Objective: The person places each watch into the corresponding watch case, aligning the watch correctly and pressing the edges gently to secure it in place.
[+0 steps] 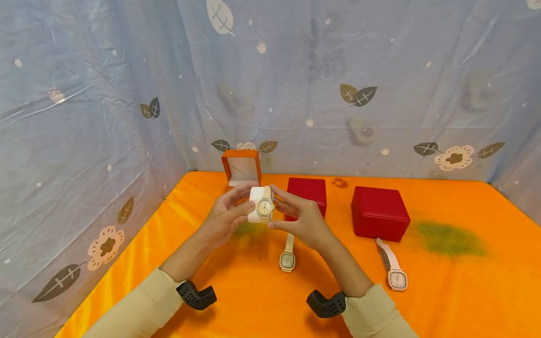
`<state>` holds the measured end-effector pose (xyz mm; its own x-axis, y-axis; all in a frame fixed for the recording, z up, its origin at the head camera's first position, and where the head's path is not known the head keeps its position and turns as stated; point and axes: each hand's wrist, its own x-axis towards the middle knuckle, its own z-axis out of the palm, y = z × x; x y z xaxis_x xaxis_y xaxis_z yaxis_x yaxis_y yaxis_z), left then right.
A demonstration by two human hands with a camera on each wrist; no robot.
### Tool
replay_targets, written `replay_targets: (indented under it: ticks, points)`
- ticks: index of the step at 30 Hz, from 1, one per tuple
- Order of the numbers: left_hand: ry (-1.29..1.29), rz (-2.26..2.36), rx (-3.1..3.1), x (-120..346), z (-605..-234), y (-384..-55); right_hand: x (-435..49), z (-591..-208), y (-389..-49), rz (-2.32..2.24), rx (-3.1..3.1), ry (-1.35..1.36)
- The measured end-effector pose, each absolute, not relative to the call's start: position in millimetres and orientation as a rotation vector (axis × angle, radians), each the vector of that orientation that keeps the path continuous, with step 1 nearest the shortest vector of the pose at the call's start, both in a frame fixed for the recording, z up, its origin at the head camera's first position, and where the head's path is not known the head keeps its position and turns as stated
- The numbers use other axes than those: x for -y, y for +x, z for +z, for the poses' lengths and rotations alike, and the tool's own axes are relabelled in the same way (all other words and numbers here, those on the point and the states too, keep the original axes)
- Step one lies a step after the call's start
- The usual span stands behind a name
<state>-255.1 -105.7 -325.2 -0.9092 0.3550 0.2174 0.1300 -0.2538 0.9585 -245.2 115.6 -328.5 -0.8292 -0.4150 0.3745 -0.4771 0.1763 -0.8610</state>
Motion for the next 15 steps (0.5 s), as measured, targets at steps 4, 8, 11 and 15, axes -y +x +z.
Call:
replay_targets:
  ticks: [4, 8, 11, 15]
  points:
    - [0.566, 2.305, -1.839, 106, -325, -255, -113, -328, -244, 1.726, 2.372, 0.897]
    - [0.591, 2.237, -1.891, 109, -323, -255, -115, -324, -243, 1.621, 2.390, 0.905]
    - [0.715, 2.067, -2.015, 114, -319, -257, -119, -321, -243, 1.593, 2.396, 0.892]
    - [0.829, 1.887, -2.179, 121, -315, -259, -124, -321, -247, 1.653, 2.413, 0.877]
